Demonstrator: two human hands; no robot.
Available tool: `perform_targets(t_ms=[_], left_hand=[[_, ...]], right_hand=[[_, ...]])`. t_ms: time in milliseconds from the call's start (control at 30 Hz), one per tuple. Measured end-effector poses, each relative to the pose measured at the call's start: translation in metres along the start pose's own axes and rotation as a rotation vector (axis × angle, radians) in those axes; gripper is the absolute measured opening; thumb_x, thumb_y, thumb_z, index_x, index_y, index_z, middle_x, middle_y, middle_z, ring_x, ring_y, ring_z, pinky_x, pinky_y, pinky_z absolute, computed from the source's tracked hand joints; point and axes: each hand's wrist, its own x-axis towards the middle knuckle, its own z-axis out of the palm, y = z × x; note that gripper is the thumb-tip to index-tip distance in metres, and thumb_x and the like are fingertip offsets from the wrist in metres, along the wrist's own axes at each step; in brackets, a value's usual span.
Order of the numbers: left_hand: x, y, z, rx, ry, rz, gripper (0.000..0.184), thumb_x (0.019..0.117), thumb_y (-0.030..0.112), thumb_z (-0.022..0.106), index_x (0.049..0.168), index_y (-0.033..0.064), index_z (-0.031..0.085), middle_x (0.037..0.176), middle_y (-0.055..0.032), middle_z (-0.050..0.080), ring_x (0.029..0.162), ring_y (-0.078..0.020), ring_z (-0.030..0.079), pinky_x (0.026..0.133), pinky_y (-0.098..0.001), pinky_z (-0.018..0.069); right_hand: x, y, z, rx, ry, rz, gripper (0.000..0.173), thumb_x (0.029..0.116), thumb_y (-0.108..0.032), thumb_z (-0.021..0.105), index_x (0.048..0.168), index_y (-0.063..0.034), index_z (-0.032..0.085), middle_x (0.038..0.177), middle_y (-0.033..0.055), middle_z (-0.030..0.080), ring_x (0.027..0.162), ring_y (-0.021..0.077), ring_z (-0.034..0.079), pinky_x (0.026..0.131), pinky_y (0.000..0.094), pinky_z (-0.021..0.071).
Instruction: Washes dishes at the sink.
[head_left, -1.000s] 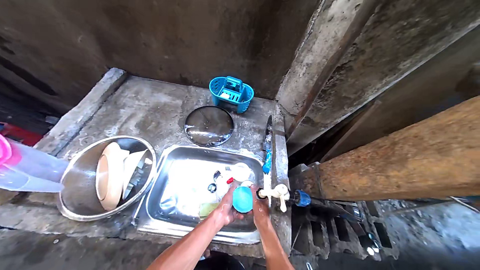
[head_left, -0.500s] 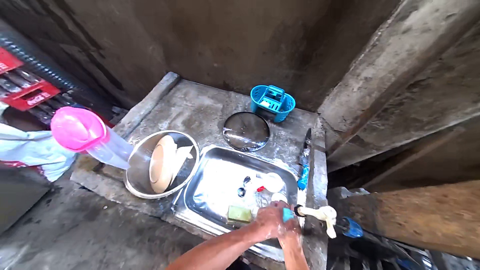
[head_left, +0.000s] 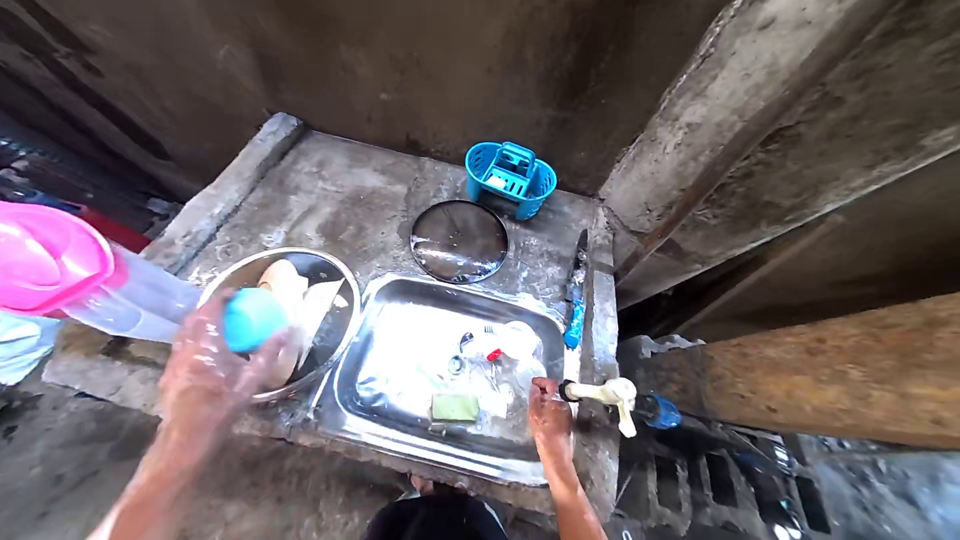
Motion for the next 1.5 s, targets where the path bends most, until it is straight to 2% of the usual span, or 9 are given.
perform_targets(t_ms=[300,433,567,667,833,900,1000,1267,1500], left_hand=[[0.027,-0.086,0.017,0.165,-0.247,-0.177,0.087,0.0918,0.051,0.07,0.154,0.0002,0.037,0.15,-0.0326,0.045,0.137,-0.0518,0.046,0.11,-0.0702,0.0368],[0.016,-0.066,0.008,0.116,-0.101,-0.031,0.083,0.0931,0.056,0.06,0.15,-0.002,0.043,0.153,-0.0318,0.043,0.143,-0.0498,0.04,0.117,-0.0637,0.0317],[-0.024,0.015,0.024,-0.327,0.066,0.153,0.055,0.0981,0.032,0.058,0.135,-0.0089,0.054,0.134,-0.0286,0.059,0.117,-0.0309,0.064,0.1,-0.0418,0.0541],[-0.065,0.083,0.086,-0.774,-0.29,0.118,0.034,0.098,0.018,0.058,0.12,-0.0067,0.066,0.123,-0.0164,0.069,0.112,-0.02,0.068,0.098,-0.0378,0.0577],[-0.105,0.162,0.225,-0.778,-1.099,-0.154,0.05,0.1091,0.041,0.043,0.141,0.005,0.058,0.133,-0.0171,0.064,0.119,-0.0259,0.065,0.103,-0.0476,0.0527],[-0.121,0.195,0.252,-0.948,-1.217,-0.43,0.056,0.1101,0.046,0.039,0.149,0.0061,0.047,0.139,-0.0203,0.059,0.119,-0.0316,0.064,0.095,-0.0513,0.0559],[-0.123,0.236,0.268,-1.213,-1.271,-0.878,0.052,0.1049,0.052,0.05,0.139,0.013,0.052,0.106,-0.0151,0.069,0.088,-0.0296,0.069,0.072,-0.0499,0.0589],[-0.106,0.24,0.285,-1.352,-1.448,-1.023,0.085,0.0963,0.081,0.018,0.124,0.0121,0.06,0.097,-0.0131,0.068,0.083,-0.0288,0.068,0.07,-0.0503,0.0576],[-0.117,0.252,0.28,-0.982,-0.941,-0.319,0.064,0.0993,0.046,0.062,0.148,0.007,0.05,0.127,-0.0162,0.069,0.112,-0.0264,0.069,0.098,-0.0497,0.0551]], right_hand=[[0.018,0.007,0.021,-0.447,-0.365,-0.052,0.039,0.105,-0.032,0.053,0.138,-0.0159,0.065,0.143,0.0161,0.06,0.124,0.0361,0.063,0.101,0.0571,0.0516],[0.023,0.009,0.02,-0.47,-0.371,-0.117,0.036,0.1058,-0.031,0.052,0.13,-0.0106,0.069,0.138,0.0174,0.064,0.123,0.0365,0.064,0.102,0.0575,0.0506],[0.018,0.02,0.008,-0.24,-0.331,-0.162,0.034,0.1047,-0.03,0.054,0.122,-0.0063,0.072,0.124,0.0168,0.071,0.114,0.0344,0.069,0.1,0.0557,0.0522],[0.014,0.018,-0.009,0.151,-0.373,0.013,0.036,0.1062,-0.032,0.054,0.117,-0.0012,0.068,0.104,0.0157,0.074,0.093,0.0276,0.073,0.088,0.0483,0.0591],[0.014,0.011,-0.021,0.699,-0.252,0.376,0.04,0.106,-0.036,0.058,0.085,-0.0023,0.06,0.056,0.0025,0.053,0.042,0.0117,0.049,0.042,0.0275,0.0459],[0.017,0.019,-0.019,0.61,-0.151,0.366,0.032,0.1035,-0.032,0.063,0.103,-0.0008,0.062,0.071,0.0047,0.057,0.056,0.0108,0.052,0.052,0.0282,0.0466],[0.019,0.023,-0.021,0.499,-0.077,0.26,0.041,0.099,-0.011,0.066,0.134,0.0083,0.058,0.126,0.0236,0.066,0.116,0.0248,0.064,0.104,0.0408,0.0505],[0.02,0.004,-0.033,0.488,0.001,0.101,0.035,0.1036,-0.012,0.057,0.127,0.013,0.062,0.125,0.0261,0.067,0.12,0.0243,0.064,0.11,0.0376,0.0463],[0.021,0.015,-0.012,0.632,0.235,-0.081,0.039,0.1046,-0.013,0.051,0.132,0.014,0.056,0.126,0.0239,0.065,0.119,0.0211,0.063,0.109,0.035,0.0479]])
